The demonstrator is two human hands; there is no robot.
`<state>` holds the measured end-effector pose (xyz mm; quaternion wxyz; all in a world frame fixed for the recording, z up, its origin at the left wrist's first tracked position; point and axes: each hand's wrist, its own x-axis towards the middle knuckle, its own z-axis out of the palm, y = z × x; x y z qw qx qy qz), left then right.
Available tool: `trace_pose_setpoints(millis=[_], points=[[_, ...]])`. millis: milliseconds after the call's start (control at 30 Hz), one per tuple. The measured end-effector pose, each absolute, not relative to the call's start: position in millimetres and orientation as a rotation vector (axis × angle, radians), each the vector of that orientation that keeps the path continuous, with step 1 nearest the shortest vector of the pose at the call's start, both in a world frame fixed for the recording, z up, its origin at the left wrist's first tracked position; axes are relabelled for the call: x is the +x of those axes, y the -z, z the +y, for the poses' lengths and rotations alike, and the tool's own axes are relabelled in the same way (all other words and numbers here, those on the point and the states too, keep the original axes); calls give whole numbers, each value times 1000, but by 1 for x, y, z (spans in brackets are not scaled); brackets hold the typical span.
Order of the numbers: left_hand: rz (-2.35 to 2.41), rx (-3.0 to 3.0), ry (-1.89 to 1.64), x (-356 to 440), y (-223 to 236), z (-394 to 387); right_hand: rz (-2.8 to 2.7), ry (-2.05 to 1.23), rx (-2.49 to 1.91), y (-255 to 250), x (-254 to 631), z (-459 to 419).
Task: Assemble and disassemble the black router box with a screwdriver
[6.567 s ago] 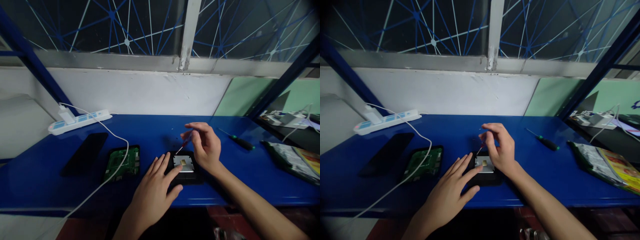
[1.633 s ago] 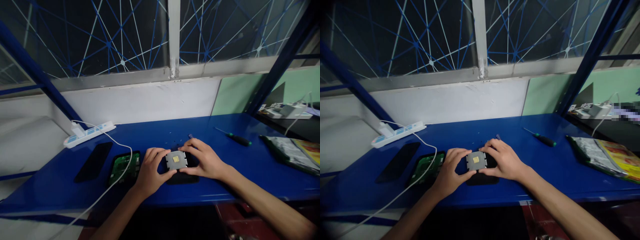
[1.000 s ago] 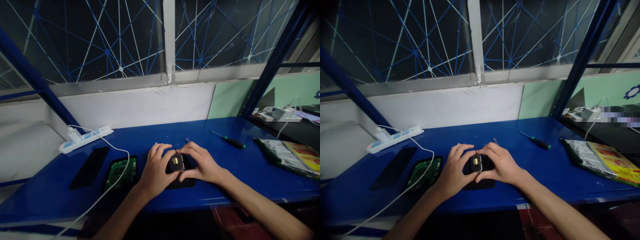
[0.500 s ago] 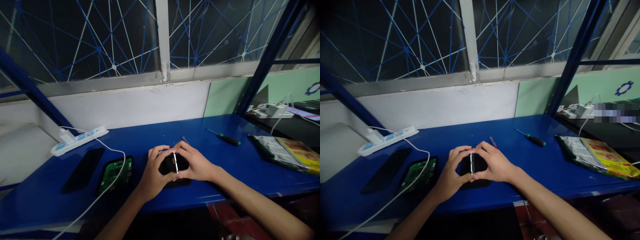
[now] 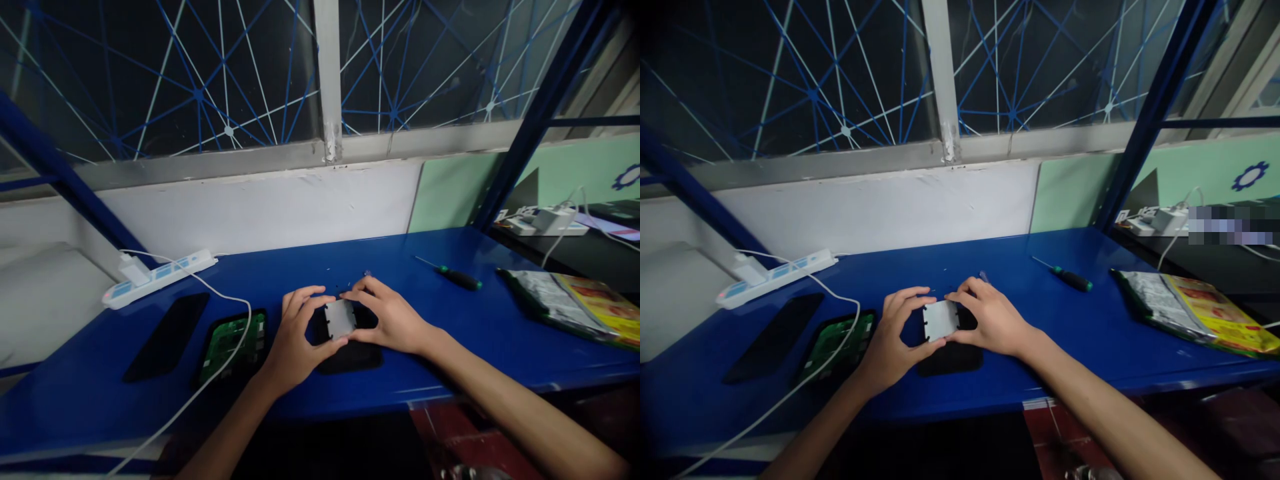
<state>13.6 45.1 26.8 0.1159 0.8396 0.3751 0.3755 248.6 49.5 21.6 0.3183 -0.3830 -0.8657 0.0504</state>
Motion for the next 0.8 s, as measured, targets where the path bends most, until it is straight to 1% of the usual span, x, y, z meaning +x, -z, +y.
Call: trace_pose_setpoints(millis=[233, 800], points=[[1144, 2479, -1073, 11, -16, 47, -2300, -98, -1031, -22, 250, 50], [1162, 2485, -1079, 9, -8, 52, -2289, -88, -1002, -23, 251, 51]])
